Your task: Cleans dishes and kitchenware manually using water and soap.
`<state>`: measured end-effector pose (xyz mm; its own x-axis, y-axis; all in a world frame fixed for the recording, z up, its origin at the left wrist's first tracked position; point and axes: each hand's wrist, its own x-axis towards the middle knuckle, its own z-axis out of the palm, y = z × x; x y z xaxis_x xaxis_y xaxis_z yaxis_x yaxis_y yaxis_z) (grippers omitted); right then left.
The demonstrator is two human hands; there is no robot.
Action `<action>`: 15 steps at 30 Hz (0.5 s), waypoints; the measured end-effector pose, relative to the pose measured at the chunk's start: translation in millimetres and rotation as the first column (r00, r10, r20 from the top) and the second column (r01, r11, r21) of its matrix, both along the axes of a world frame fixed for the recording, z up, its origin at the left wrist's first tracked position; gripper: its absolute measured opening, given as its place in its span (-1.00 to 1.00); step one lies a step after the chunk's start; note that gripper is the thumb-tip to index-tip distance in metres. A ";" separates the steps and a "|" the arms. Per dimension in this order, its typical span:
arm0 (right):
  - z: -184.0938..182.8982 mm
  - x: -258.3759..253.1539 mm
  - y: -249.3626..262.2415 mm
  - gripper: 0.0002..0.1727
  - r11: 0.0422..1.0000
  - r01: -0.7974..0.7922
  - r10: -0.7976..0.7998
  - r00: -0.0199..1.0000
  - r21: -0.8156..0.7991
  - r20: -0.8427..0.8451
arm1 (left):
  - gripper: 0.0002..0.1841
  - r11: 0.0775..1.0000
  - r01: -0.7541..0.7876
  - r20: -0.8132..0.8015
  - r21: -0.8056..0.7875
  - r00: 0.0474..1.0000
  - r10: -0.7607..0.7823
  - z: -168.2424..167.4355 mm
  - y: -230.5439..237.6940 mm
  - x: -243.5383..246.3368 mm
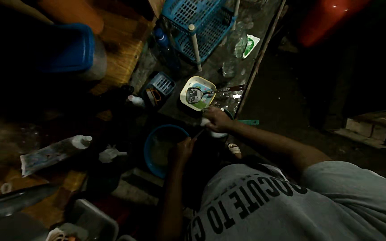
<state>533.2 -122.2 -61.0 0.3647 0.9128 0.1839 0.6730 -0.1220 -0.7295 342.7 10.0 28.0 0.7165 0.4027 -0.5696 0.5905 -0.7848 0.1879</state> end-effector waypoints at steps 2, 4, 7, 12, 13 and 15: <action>7.4 -1.8 8.6 -0.51 0.997 -0.046 0.056 0.978 -0.056 0.202 | -0.39 0.999 0.019 0.016 0.039 1.000 -0.020 3.0 -0.9 3.6; 11.8 4.6 14.9 -0.50 0.992 -0.040 0.065 0.977 -0.123 0.205 | -0.39 0.995 0.049 0.026 0.090 0.998 -0.051 6.3 -1.8 4.3; 16.9 19.2 17.6 -0.51 0.990 0.022 -0.026 0.999 -0.137 -0.025 | -0.42 0.986 0.063 0.097 0.153 0.992 -0.078 8.2 -0.2 -2.0; 4.7 20.3 25.6 -0.43 0.857 0.446 -0.495 0.572 -0.258 -0.654 | -0.47 0.950 0.112 0.313 0.290 0.927 -0.205 -11.8 4.4 -21.3; -3.3 18.0 25.8 -0.39 0.810 0.521 -0.531 0.452 -0.271 -0.717 | -0.47 0.955 0.105 0.325 0.279 0.925 -0.197 -14.2 4.8 -25.3; -14.1 15.2 19.1 -0.32 0.740 0.591 -0.573 0.308 -0.320 -0.759 | -0.48 0.984 0.051 0.256 0.170 0.962 -0.094 -13.5 5.2 -31.8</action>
<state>548.4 -103.0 -75.1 0.7891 0.4021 -0.4644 -0.4089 -0.2204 -0.8856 311.0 15.2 14.5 0.8622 0.4151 -0.2902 0.4782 -0.8560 0.1964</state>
